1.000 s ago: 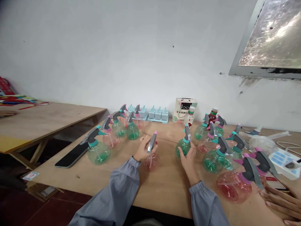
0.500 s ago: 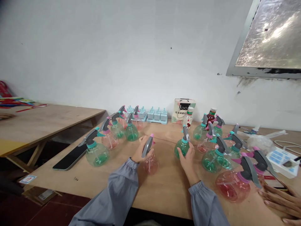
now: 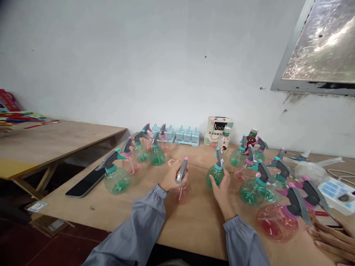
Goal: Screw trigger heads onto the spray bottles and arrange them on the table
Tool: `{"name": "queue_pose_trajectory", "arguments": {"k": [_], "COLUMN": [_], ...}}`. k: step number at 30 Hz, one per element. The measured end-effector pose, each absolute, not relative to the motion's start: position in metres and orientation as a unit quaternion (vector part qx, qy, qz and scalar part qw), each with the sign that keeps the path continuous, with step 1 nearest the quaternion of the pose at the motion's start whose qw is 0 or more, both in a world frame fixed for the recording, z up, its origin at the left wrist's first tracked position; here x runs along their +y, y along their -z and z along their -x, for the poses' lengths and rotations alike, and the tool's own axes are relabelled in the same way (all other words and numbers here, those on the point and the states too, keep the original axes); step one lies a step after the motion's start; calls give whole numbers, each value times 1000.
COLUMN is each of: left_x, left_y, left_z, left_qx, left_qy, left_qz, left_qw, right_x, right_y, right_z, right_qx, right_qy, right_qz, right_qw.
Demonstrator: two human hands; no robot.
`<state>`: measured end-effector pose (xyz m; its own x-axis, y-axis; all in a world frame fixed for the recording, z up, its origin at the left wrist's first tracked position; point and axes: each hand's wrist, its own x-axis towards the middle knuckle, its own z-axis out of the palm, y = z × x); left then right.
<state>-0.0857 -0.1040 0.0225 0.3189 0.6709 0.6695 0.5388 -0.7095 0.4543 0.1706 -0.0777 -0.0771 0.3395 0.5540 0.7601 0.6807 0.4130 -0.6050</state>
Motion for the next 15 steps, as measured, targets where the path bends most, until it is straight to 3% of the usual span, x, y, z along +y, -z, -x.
{"name": "queue_pose_trajectory", "arguments": {"k": [8, 15], "left_x": [-113, -97], "left_y": [5, 14], "left_z": [100, 184], "left_qx": [382, 464], "left_qy": [-506, -577], "left_qz": [-745, -659], "left_qw": [207, 134], "right_x": [-86, -86], "right_y": [73, 74], "right_z": [-166, -166], "right_qx": [-565, -564], "right_qy": [-9, -68], "right_qz": [527, 527], "right_qw": [635, 633]}}
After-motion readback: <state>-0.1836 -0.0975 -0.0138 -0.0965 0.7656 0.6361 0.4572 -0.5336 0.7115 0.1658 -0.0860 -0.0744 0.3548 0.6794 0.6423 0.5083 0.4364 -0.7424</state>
